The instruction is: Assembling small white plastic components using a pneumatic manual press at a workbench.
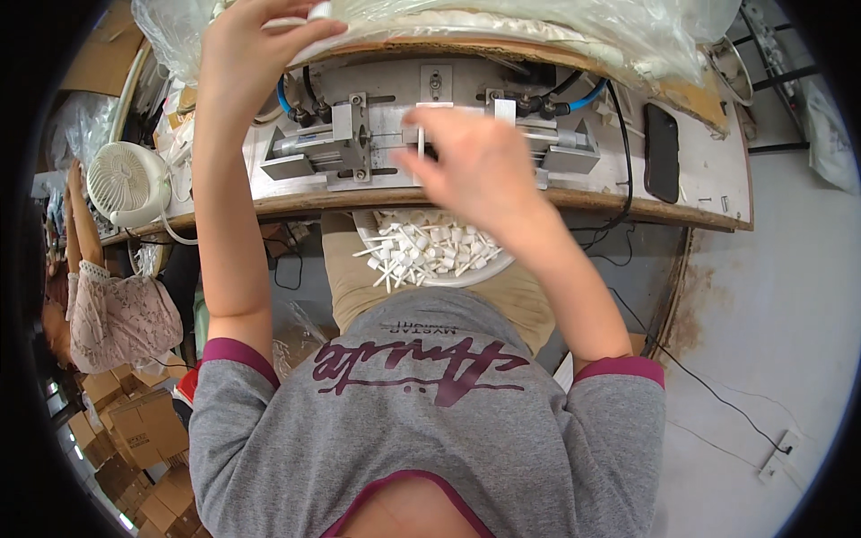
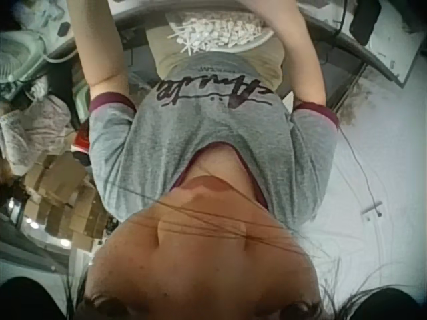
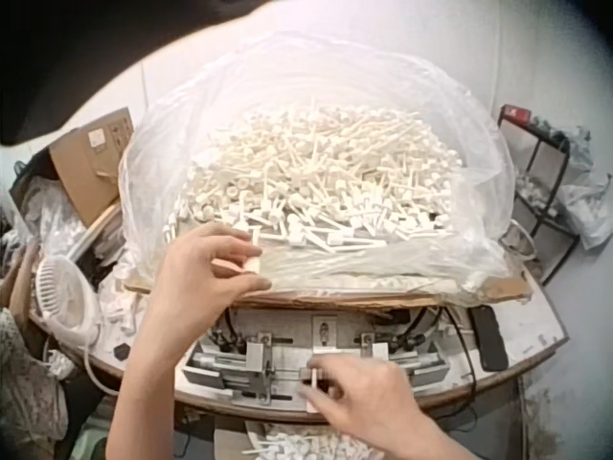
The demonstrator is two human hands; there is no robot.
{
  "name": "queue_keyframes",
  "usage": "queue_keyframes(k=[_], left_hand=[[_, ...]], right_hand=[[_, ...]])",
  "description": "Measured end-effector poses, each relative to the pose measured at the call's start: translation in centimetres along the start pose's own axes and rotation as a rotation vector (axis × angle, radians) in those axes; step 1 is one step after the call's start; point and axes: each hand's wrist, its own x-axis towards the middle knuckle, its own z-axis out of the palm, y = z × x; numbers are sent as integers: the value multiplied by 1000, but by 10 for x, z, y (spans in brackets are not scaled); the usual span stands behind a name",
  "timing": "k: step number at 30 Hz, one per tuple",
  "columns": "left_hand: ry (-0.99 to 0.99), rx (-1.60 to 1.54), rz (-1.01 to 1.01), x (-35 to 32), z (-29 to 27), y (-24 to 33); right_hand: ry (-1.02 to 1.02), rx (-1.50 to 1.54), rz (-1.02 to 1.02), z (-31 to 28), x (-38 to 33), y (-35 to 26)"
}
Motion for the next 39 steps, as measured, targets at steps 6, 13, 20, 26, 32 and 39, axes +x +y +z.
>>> queue_keyframes(k=[6, 13, 20, 26, 32, 39], left_hand=[[17, 53, 360, -62, 20, -2], [-140, 136, 162, -133, 64, -14], [-186, 312, 269, -140, 88, -33], [-217, 328, 243, -134, 88, -30], [-235, 308, 240, -130, 89, -29], [28, -263, 97, -110, 56, -1]], right_hand=[[414, -186, -67, -54, 106, 53], [-280, -392, 57, -29, 175, 96], [-298, -638, -22, -33, 157, 86], [222, -182, -91, -53, 133, 109], [22, 656, 341, -90, 90, 76], [-272, 1084, 639, -44, 7, 21]])
